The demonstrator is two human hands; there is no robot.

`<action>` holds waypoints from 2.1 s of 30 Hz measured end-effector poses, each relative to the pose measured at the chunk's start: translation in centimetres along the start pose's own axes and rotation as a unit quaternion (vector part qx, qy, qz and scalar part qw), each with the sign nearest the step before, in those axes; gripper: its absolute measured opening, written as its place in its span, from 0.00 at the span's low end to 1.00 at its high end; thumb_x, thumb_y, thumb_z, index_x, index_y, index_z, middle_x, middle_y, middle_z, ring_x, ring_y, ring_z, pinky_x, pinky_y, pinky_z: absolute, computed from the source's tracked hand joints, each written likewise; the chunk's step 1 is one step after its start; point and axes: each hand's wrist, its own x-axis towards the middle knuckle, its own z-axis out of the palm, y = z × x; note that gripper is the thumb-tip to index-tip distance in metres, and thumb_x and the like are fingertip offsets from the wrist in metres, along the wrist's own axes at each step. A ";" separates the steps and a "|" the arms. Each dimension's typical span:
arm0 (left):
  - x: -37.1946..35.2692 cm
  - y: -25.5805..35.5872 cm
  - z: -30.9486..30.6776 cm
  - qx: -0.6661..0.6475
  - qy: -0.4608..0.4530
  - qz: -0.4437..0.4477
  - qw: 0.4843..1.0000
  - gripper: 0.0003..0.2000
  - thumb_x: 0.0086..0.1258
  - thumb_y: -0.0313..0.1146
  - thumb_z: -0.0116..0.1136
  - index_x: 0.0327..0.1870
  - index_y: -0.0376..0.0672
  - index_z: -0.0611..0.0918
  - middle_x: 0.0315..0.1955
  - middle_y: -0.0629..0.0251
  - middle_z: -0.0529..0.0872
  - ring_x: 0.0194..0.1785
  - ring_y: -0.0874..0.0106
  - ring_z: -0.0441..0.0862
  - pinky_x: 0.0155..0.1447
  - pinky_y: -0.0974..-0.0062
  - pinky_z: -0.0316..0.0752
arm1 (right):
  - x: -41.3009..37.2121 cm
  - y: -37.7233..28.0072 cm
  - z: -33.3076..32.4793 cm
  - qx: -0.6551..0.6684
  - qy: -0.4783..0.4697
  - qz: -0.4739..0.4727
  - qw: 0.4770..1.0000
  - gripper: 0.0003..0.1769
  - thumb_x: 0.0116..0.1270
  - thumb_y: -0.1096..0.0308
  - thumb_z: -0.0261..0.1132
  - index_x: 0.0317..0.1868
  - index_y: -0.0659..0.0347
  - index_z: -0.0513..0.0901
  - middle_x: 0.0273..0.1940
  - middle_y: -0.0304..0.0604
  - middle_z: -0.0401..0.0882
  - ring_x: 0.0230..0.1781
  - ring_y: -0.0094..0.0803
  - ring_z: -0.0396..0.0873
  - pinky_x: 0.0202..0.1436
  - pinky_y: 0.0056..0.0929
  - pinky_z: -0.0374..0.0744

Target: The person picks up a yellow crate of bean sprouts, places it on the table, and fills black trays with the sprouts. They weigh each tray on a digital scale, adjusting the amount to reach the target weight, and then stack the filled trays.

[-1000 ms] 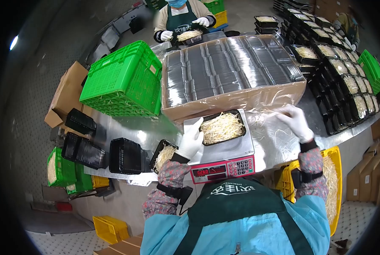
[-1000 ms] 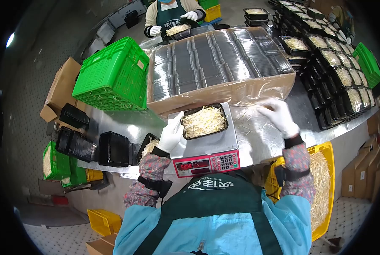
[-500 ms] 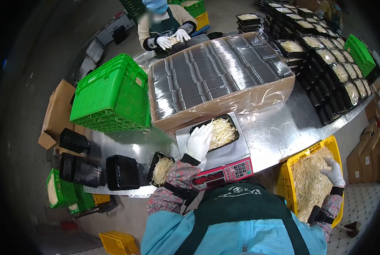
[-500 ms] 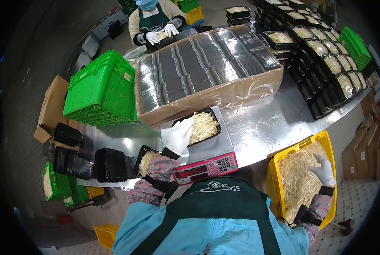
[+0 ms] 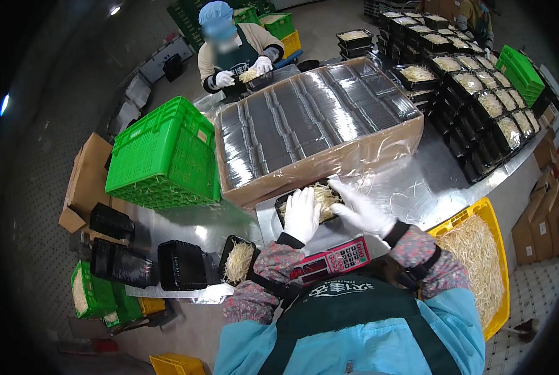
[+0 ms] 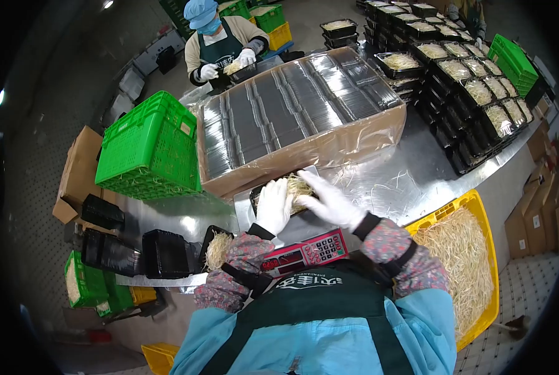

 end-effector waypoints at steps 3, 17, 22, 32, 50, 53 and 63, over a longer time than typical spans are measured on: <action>-0.3 -0.4 1.2 -0.111 -0.012 0.006 0.994 0.24 0.64 0.37 0.55 0.60 0.34 0.74 0.54 0.52 0.78 0.57 0.54 0.73 0.63 0.56 0.67 | 2.9 3.6 6.0 -0.063 -0.044 0.074 0.994 0.43 0.73 0.42 0.53 0.73 0.71 0.59 0.69 0.69 0.62 0.73 0.59 0.59 0.77 0.45 0.57; 0.8 -1.5 -1.2 -0.143 -0.089 0.013 0.986 0.33 0.70 0.47 0.57 0.70 0.33 0.66 0.58 0.48 0.76 0.59 0.51 0.73 0.63 0.57 0.68 | 9.1 5.7 -7.4 -0.171 0.064 0.077 0.980 0.22 0.64 0.55 0.63 0.50 0.63 0.85 0.44 0.56 0.85 0.49 0.48 0.83 0.54 0.40 0.80; -0.4 -0.7 -3.2 -0.248 0.000 -0.097 0.964 0.36 0.67 0.42 0.63 0.72 0.33 0.64 0.63 0.45 0.74 0.67 0.53 0.70 0.70 0.63 0.64 | 13.0 16.1 -16.4 -0.383 0.031 0.189 0.904 0.18 0.56 0.61 0.65 0.45 0.56 0.88 0.43 0.53 0.86 0.49 0.50 0.83 0.59 0.41 0.79; -7.1 -3.5 -4.7 -0.407 0.137 -0.273 0.861 0.23 0.73 0.26 0.54 0.68 0.33 0.70 0.62 0.50 0.78 0.67 0.61 0.75 0.69 0.70 0.68 | 14.0 19.7 -17.4 -0.492 0.027 0.046 0.869 0.21 0.48 0.69 0.75 0.46 0.57 0.85 0.42 0.47 0.80 0.50 0.46 0.78 0.55 0.40 0.78; -3.0 -2.6 -1.3 -0.133 -0.014 -0.086 0.987 0.20 0.71 0.39 0.55 0.62 0.43 0.78 0.55 0.58 0.82 0.58 0.58 0.78 0.66 0.61 0.69 | 9.8 4.5 -22.6 -0.491 0.172 -0.192 0.832 0.17 0.60 0.70 0.69 0.51 0.51 0.86 0.32 0.39 0.77 0.35 0.40 0.77 0.39 0.33 0.77; -3.6 -2.8 -1.0 -0.137 0.008 -0.076 0.988 0.21 0.70 0.34 0.55 0.64 0.39 0.76 0.58 0.53 0.80 0.62 0.56 0.76 0.70 0.62 0.66 | 8.7 2.1 -21.3 -0.369 0.247 -0.142 0.885 0.18 0.63 0.71 0.68 0.54 0.50 0.85 0.35 0.40 0.80 0.35 0.37 0.78 0.39 0.26 0.76; -7.5 -0.6 -7.2 -0.716 0.157 -0.307 0.607 0.25 0.75 0.30 0.55 0.71 0.33 0.67 0.60 0.59 0.76 0.57 0.73 0.79 0.56 0.77 0.77 | 1.7 -0.6 -5.6 0.240 -0.004 0.142 0.960 0.20 0.71 0.67 0.64 0.62 0.57 0.79 0.36 0.26 0.79 0.32 0.11 0.73 0.34 0.13 0.74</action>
